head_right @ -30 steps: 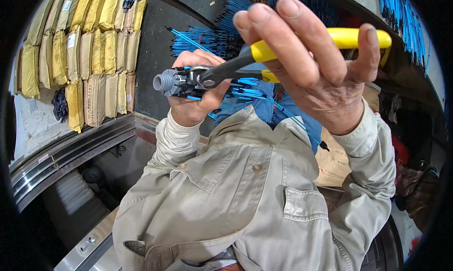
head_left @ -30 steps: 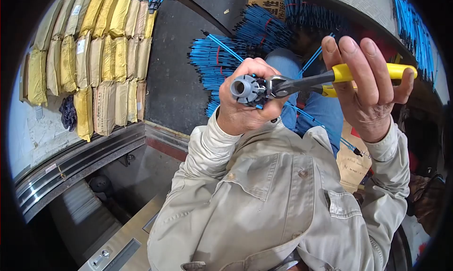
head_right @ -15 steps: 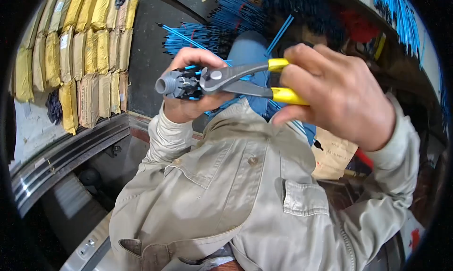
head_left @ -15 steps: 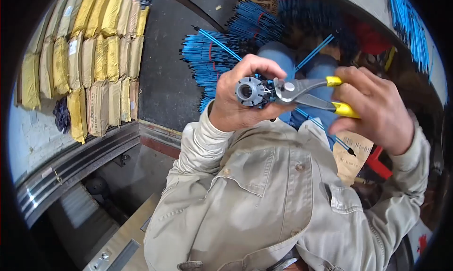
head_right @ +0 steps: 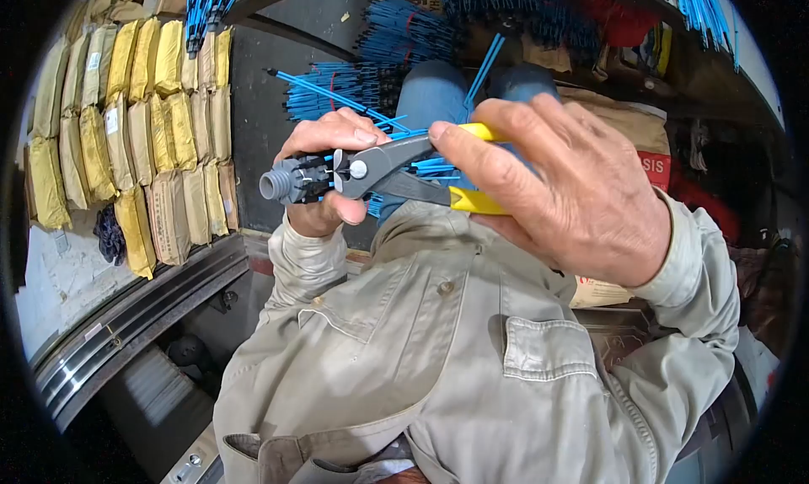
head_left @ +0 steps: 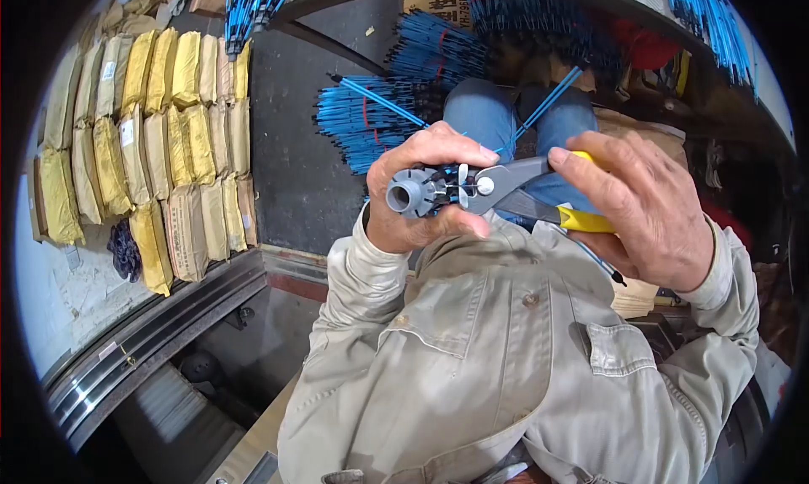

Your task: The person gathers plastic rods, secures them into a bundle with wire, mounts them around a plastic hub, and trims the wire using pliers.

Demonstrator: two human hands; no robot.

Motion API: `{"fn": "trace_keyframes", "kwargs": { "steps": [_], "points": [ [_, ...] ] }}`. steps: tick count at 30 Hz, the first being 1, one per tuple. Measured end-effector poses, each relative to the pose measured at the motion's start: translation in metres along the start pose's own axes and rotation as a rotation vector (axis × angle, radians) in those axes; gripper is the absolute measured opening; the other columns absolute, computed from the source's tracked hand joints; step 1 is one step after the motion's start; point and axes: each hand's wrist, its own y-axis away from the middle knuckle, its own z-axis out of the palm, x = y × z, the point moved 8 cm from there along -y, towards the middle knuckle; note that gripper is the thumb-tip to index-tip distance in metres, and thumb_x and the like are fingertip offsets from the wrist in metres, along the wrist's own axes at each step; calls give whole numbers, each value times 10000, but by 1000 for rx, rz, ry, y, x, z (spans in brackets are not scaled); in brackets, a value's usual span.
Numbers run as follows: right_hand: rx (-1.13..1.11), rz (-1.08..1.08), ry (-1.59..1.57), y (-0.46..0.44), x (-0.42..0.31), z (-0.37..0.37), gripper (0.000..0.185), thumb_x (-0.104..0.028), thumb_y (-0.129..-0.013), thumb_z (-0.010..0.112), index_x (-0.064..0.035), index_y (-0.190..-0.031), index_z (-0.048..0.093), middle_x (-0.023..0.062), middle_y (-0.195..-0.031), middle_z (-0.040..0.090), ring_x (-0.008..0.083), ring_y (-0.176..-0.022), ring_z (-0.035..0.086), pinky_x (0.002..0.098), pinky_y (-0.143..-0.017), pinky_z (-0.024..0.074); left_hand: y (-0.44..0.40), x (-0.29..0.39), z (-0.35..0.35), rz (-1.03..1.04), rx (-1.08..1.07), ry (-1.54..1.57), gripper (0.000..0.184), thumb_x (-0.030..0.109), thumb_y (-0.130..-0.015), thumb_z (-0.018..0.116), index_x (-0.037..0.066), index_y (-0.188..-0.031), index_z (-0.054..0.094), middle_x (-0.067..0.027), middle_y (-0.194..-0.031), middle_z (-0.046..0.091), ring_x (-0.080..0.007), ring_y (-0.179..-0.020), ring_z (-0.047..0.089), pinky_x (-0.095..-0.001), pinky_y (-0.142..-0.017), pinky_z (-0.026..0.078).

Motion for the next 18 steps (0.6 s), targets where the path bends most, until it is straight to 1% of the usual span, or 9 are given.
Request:
{"fn": "trace_keyframes", "kwargs": {
  "steps": [1, 4, 5, 8, 9, 12, 13, 16, 18],
  "points": [
    [2, 7, 7, 3, 4, -2, 523, -244, -879, 567, 11, -1285, 358, 165, -933, 607, 256, -821, 637, 276, -643, 491, -2, -1, 1, 4, -10, -7, 616, 323, -517, 856, -8, -982, 624, -106, -917, 649, -189, -767, 578, -296, -680, 446],
    [-178, -6, -530, 17, 14, 12, 642, -188, -791, 678, 19, -1296, 341, 160, -978, 590, 275, -816, 628, 298, -656, 496, 2, -2, 4, -18, -37, -19, 609, 328, -525, 854, -9, -977, 624, -111, -917, 648, -193, -766, 578, -296, -679, 443],
    [-171, 5, -534, 13, 22, 12, 642, -188, -791, 678, 19, -1296, 341, 160, -978, 590, 275, -816, 628, 298, -656, 496, 2, -2, 6, -34, -66, -27, 606, 334, -530, 851, -9, -975, 623, -112, -918, 648, -192, -768, 578, -296, -681, 443],
    [-1026, 864, -1906, 33, 29, 57, 729, -178, -695, 739, 8, -1292, 366, 165, -987, 586, 331, -773, 618, 350, -689, 491, -6, -1, 14, -49, -129, -32, 601, 348, -541, 846, -9, -970, 622, -114, -921, 647, -191, -772, 577, -294, -685, 443],
    [-1023, 864, -1901, 35, 30, 56, 729, -178, -695, 739, 8, -1292, 366, 165, -987, 586, 331, -773, 618, 350, -689, 491, -7, -2, 12, -38, -123, -27, 603, 347, -540, 846, -9, -972, 621, -113, -922, 646, -190, -772, 577, -295, -686, 444],
    [-551, 261, -1509, 9, 35, 33, 633, -141, -749, 682, 15, -1279, 374, 206, -1010, 593, 343, -783, 629, 358, -644, 516, -5, -2, 4, -15, -100, -42, 607, 347, -538, 846, -9, -975, 620, -111, -925, 645, -187, -772, 577, -296, -689, 446],
    [-550, 251, -1508, 10, 25, 34, 633, -141, -749, 682, 15, -1279, 374, 206, -1010, 593, 343, -783, 629, 358, -644, 516, -4, -4, 1, -16, -53, -23, 605, 334, -532, 849, -7, -976, 620, -111, -926, 645, -185, -774, 576, -295, -691, 446],
    [-79, 2, 29, 6, 7, 3, 618, -163, -823, 643, 18, -1311, 309, 214, -995, 601, 277, -794, 646, 305, -547, 546, -4, -5, -4, -15, 30, 27, 601, 310, -520, 856, -3, -977, 622, -109, -927, 645, -180, -777, 574, -294, -694, 445],
    [-154, 27, -166, 12, 17, 5, 641, -173, -813, 658, 8, -1316, 305, 204, -977, 602, 273, -794, 646, 304, -540, 544, -8, -6, 1, -43, -7, 18, 589, 298, -521, 857, 1, -972, 621, -104, -916, 644, -179, -777, 574, -294, -695, 445]
  ]
}}
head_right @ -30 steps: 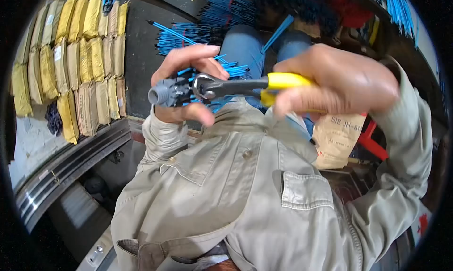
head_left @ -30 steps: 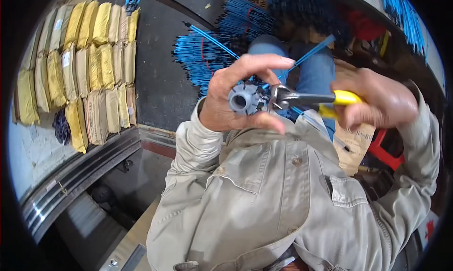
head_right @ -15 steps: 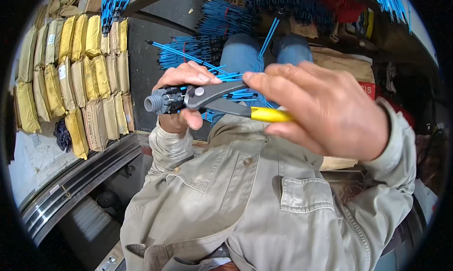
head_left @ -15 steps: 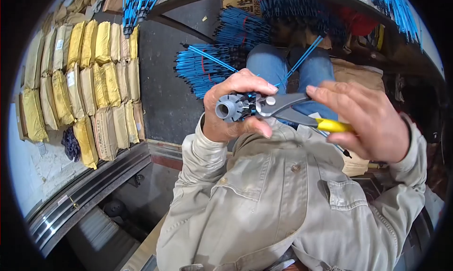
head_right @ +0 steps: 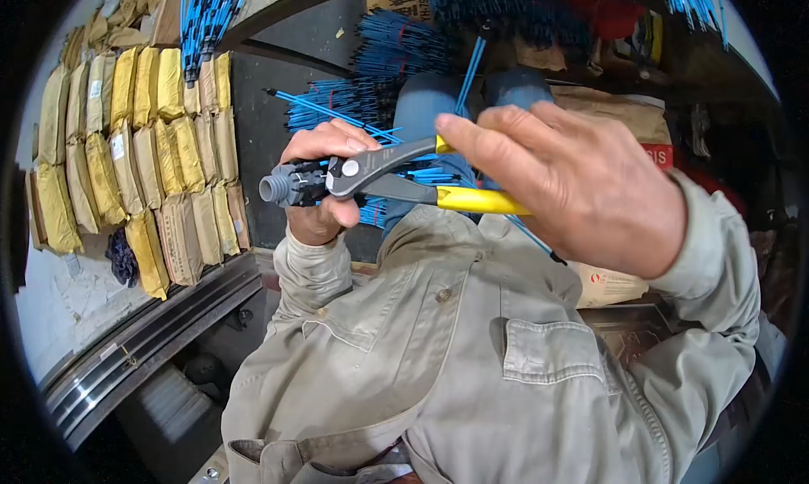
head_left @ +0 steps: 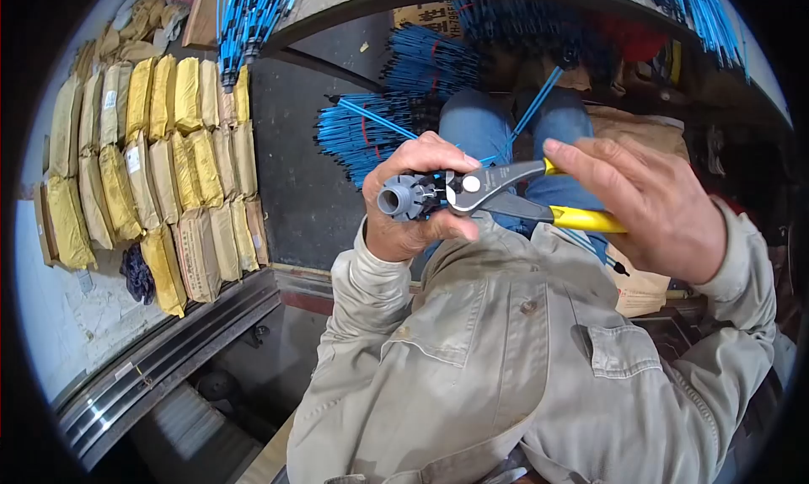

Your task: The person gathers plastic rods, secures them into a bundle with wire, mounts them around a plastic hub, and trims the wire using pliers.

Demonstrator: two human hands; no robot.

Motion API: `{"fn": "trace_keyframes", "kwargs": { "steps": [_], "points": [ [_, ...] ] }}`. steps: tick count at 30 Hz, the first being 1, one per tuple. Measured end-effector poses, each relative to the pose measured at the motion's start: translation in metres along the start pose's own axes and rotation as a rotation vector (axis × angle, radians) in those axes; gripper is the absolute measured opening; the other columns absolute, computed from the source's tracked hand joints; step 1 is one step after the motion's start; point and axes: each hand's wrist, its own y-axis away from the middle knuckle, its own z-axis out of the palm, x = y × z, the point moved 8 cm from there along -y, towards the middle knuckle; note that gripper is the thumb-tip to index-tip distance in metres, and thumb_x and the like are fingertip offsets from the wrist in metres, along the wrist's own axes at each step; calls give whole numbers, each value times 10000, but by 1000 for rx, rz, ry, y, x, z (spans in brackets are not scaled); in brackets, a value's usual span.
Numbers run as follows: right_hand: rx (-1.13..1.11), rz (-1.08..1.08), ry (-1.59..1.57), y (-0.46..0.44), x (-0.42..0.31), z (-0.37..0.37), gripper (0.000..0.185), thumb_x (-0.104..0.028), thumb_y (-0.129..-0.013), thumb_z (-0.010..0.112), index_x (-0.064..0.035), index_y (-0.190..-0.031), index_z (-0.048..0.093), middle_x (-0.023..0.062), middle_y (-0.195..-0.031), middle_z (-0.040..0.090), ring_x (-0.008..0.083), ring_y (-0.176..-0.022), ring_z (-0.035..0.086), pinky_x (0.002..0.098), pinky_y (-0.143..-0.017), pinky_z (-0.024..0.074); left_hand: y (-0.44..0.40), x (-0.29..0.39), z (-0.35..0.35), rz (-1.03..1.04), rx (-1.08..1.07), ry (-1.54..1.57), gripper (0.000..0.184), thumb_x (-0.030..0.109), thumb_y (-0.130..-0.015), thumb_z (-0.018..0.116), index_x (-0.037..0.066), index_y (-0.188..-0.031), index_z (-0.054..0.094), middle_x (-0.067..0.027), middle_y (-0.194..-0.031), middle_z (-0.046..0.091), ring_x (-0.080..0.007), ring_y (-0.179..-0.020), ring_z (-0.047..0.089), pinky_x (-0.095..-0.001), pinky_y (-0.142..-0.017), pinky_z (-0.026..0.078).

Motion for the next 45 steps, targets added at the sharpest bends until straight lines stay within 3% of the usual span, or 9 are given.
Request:
{"fn": "trace_keyframes", "kwargs": {
  "steps": [3, 6, 11, 14, 22, 27, 36, 43, 45],
  "points": [
    [-153, 18, -427, 4, 17, 10, 687, -194, -791, 688, -12, -1326, 298, 184, -942, 604, 266, -795, 646, 303, -526, 542, 1, 0, 7, -48, -49, -4, 583, 298, -523, 857, 5, -967, 618, -98, -904, 643, -176, -778, 574, -291, -695, 445],
    [-768, 620, -1674, 17, 24, 53, 724, -180, -706, 729, -44, -1312, 357, 164, -903, 608, 343, -786, 638, 379, -602, 513, -3, 0, 12, -66, -118, -36, 582, 310, -526, 854, 9, -964, 614, -90, -891, 643, -173, -782, 574, -287, -694, 445],
    [-240, 162, -1377, -9, 21, 13, 627, -165, -679, 707, -62, -1246, 457, 156, -942, 592, 359, -810, 619, 416, -667, 493, 0, -2, 2, -16, -36, -8, 596, 325, -526, 850, 16, -975, 609, -80, -902, 634, -166, -790, 570, -280, -691, 443],
    [16, 78, 68, -2, 0, -2, 534, -135, -681, 686, -80, -1187, 524, 120, -963, 560, 293, -817, 599, 387, -651, 499, 3, -4, -1, 11, 28, -3, 602, 327, -526, 849, 20, -985, 608, -78, -920, 627, -161, -801, 567, -276, -694, 442],
    [209, 48, 542, -17, -5, -26, 374, -115, -657, 648, -87, -1026, 601, 91, -909, 514, 245, -746, 553, 334, -617, 455, 5, 8, 3, -16, 256, -98, 604, 342, -551, 838, 22, -1003, 597, -74, -924, 609, -151, -803, 561, -270, -704, 442],
    [9, 99, 433, -18, 6, -8, 314, -126, -649, 659, -69, -949, 587, 99, -875, 503, 260, -719, 543, 340, -607, 451, 8, 5, -3, 5, 225, -136, 588, 349, -551, 837, 19, -979, 605, -77, -905, 604, -144, -800, 557, -259, -698, 440],
    [364, 70, 61, -9, 14, 33, 349, -227, -596, 732, -37, -781, 505, 141, -881, 499, 283, -703, 538, 354, -562, 427, 5, 5, -2, 49, 141, -169, 564, 337, -541, 841, 18, -950, 618, -53, -839, 604, -135, -735, 562, -246, -645, 442],
    [-393, 127, -440, 5, 24, 14, 373, -350, -765, 685, -29, -784, 497, 119, -720, 531, 247, -593, 548, 315, -535, 434, -5, 10, 13, 87, -5, -137, 534, 301, -544, 846, 21, -936, 616, -48, -816, 597, -124, -702, 552, -232, -622, 440],
    [-485, 336, -984, 13, 27, 38, 396, -394, -811, 630, -26, -782, 486, 92, -683, 542, 184, -541, 539, 281, -507, 430, -5, 7, 17, 79, -49, -103, 518, 288, -551, 847, 25, -929, 610, -45, -805, 590, -123, -700, 550, -233, -618, 441]
  ]
}}
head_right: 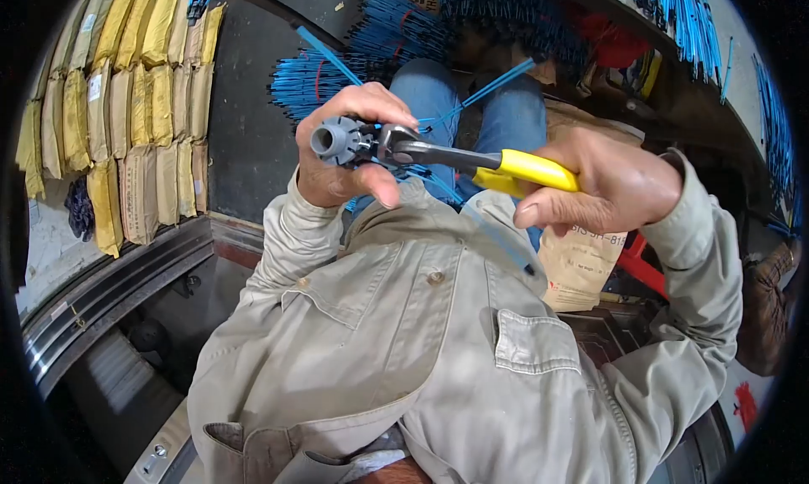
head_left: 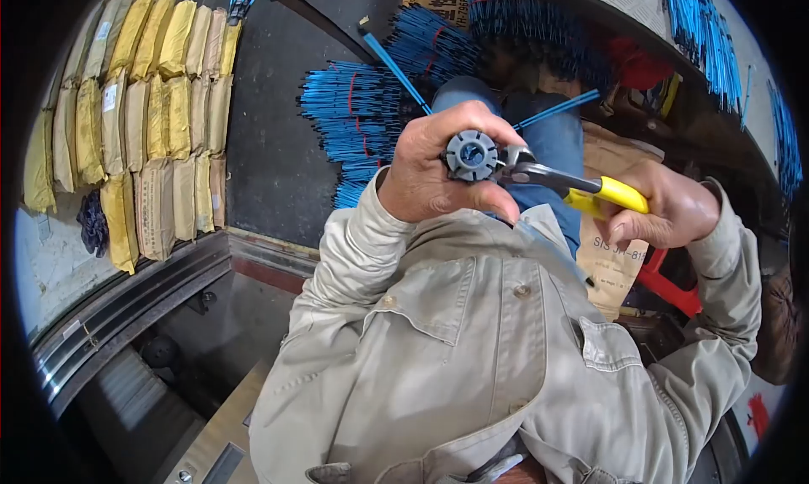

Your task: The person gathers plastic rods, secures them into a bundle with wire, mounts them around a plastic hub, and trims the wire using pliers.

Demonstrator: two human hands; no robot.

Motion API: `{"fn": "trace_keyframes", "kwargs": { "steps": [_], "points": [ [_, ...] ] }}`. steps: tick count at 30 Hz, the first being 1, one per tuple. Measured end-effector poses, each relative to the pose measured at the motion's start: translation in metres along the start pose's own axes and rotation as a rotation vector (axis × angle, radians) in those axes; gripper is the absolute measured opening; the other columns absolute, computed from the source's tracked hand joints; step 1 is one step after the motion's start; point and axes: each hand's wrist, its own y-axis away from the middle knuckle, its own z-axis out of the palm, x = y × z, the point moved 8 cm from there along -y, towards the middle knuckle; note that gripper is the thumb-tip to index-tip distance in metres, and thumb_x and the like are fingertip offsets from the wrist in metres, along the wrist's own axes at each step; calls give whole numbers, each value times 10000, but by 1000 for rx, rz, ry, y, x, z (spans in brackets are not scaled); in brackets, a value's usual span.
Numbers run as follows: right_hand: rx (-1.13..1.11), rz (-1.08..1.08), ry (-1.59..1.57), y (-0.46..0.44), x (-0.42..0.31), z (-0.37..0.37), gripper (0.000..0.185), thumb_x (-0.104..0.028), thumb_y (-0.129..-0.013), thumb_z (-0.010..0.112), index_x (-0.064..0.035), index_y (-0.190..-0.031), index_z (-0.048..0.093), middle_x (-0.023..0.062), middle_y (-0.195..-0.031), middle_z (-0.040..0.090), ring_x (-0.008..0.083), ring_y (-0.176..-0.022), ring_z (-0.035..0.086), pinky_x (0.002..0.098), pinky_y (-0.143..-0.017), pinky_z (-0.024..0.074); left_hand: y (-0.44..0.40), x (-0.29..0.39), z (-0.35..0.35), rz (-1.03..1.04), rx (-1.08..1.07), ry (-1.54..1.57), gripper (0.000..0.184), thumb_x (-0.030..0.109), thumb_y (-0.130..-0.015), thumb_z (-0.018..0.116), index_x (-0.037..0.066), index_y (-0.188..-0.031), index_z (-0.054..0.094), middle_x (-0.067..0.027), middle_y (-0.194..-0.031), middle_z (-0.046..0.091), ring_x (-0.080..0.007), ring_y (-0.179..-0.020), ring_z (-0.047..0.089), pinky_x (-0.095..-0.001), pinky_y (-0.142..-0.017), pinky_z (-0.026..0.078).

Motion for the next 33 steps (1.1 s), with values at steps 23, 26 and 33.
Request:
{"fn": "trace_keyframes", "kwargs": {
  "steps": [23, 26, 33],
  "points": [
    [276, -238, -71, -10, -21, 8, 185, -161, -876, 576, -31, -936, 459, 70, -822, 534, 121, -591, 555, 258, -534, 436, 8, -8, -18, -82, 14, 84, 649, 466, -528, 792, 61, -955, 520, -75, -793, 587, -217, -780, 591, -342, -678, 503],
    [296, -310, 156, -11, -28, 10, 185, -123, -865, 586, -30, -949, 449, 76, -799, 530, 146, -604, 568, 285, -538, 433, 9, -6, -19, -46, 15, 89, 629, 434, -523, 807, 56, -946, 535, -69, -808, 591, -198, -780, 585, -323, -683, 490],
    [525, -362, 370, -19, -19, 19, 237, -24, -796, 614, -22, -949, 433, 125, -764, 523, 327, -600, 551, 359, -546, 430, 8, -1, -16, -51, 60, 112, 575, 364, -519, 838, 52, -918, 566, -62, -834, 599, -161, -781, 572, -279, -690, 461]
  ]
}}
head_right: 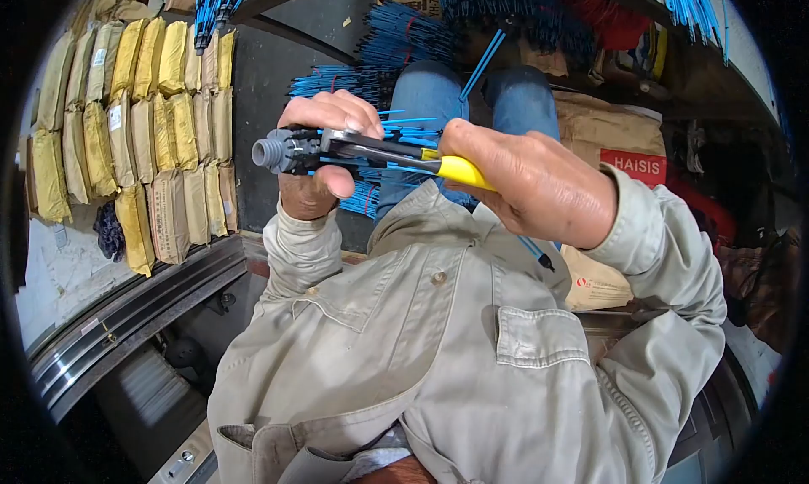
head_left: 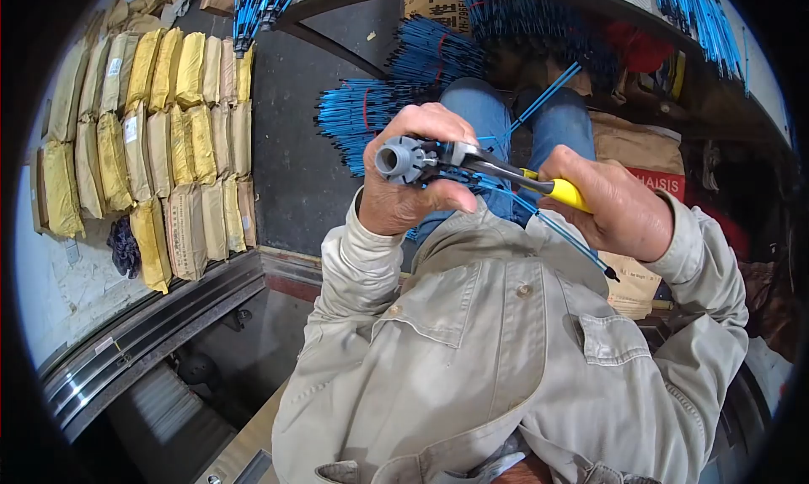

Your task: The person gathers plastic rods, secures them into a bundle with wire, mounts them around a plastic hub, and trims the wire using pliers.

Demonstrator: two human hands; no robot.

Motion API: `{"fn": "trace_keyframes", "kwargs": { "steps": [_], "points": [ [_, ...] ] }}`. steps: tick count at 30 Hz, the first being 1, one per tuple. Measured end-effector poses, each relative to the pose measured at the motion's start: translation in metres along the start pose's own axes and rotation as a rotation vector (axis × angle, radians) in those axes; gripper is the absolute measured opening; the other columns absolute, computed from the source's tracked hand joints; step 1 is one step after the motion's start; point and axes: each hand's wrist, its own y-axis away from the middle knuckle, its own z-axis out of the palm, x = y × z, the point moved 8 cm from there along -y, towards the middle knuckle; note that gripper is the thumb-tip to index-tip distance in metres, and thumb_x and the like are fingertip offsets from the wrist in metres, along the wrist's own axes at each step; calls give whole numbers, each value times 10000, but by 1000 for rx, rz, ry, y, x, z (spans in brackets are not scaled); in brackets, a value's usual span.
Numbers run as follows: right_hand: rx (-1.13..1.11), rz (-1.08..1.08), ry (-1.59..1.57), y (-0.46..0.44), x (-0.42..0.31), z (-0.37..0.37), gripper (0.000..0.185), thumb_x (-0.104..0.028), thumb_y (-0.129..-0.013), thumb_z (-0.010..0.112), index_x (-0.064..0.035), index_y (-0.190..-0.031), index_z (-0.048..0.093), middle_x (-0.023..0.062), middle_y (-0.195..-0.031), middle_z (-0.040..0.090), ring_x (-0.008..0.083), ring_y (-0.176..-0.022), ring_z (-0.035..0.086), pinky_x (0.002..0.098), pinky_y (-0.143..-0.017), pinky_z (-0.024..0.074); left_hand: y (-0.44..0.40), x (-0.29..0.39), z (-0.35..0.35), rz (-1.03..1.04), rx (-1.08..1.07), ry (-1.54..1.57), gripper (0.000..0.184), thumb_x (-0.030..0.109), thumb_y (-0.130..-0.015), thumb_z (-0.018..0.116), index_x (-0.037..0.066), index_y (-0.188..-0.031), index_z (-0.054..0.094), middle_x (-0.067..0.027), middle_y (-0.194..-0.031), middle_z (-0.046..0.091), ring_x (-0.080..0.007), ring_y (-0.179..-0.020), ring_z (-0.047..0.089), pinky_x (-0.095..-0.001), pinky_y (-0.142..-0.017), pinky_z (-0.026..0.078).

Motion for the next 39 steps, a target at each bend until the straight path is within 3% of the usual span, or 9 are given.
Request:
{"fn": "trace_keyframes", "kwargs": {
  "steps": [8, 13, 15, 19, 20, 23, 27, 36, 39],
  "points": [
    [306, -164, 136, -10, 6, 22, 305, 2, -704, 659, -36, -925, 453, 166, -858, 538, 356, -705, 558, 373, -571, 447, 0, 3, -1, 29, 20, -44, 589, 423, -578, 791, 43, -964, 561, -74, -891, 590, -148, -797, 562, -274, -709, 455],
    [131, -191, 124, -2, -4, -24, 272, 18, -677, 653, -55, -893, 505, 160, -905, 547, 328, -735, 575, 359, -588, 467, 2, 1, 4, -62, 11, 37, 687, 523, -652, 694, 25, -1096, 527, -77, -1023, 551, -125, -857, 537, -255, -752, 429],
    [203, -198, 671, 6, -23, -43, 331, 16, -661, 669, -88, -965, 591, 138, -1042, 554, 273, -833, 587, 359, -704, 475, 1, 3, 14, -43, -10, 27, 725, 549, -683, 654, 22, -1157, 501, -73, -1070, 529, -120, -885, 522, -249, -776, 412],
    [286, -150, 1154, 7, -42, -46, 313, -101, -792, 619, -151, -1101, 606, 88, -1211, 498, 224, -1022, 536, 387, -913, 402, 0, 4, 19, -6, -56, -17, 705, 514, -699, 664, 32, -1182, 485, -63, -1055, 533, -128, -900, 516, -253, -795, 398],
    [282, -147, 1158, 7, -44, -45, 313, -101, -792, 619, -151, -1101, 606, 88, -1211, 498, 224, -1022, 536, 387, -913, 402, 0, 4, 19, -4, -56, -11, 705, 514, -699, 664, 32, -1182, 485, -63, -1055, 533, -128, -900, 516, -253, -795, 398],
    [291, -64, 1194, 3, -45, -47, 316, -240, -904, 487, -180, -1208, 548, 43, -1294, 438, 199, -1169, 437, 421, -1057, 249, 2, 5, 19, -7, -77, -38, 690, 496, -706, 672, 37, -1185, 484, -65, -1054, 537, -134, -886, 506, -261, -799, 392],
    [320, -25, 1254, 0, -44, -52, 345, -309, -953, 370, -179, -1243, 504, 30, -1283, 443, 184, -1204, 411, 431, -1086, 196, 1, 5, 19, 40, -32, 12, 682, 481, -705, 684, 37, -1184, 487, -58, -1023, 540, -128, -854, 497, -261, -775, 393],
    [371, -85, 1290, 4, -48, -52, 372, -272, -932, 447, -167, -1289, 447, 43, -1275, 449, 192, -1212, 410, 453, -1080, 199, -3, 3, 19, 42, -68, 18, 674, 459, -704, 698, 37, -1186, 492, -42, -965, 537, -128, -838, 489, -270, -756, 392],
    [180, -21, 1292, 9, -30, -43, 549, -289, -929, 469, -217, -1411, 217, 107, -1282, 426, 298, -1217, 395, 451, -1088, 174, -3, 1, 16, 20, -66, 16, 682, 464, -709, 692, 40, -1201, 486, -42, -966, 537, -132, -827, 485, -273, -761, 390]
  ]
}}
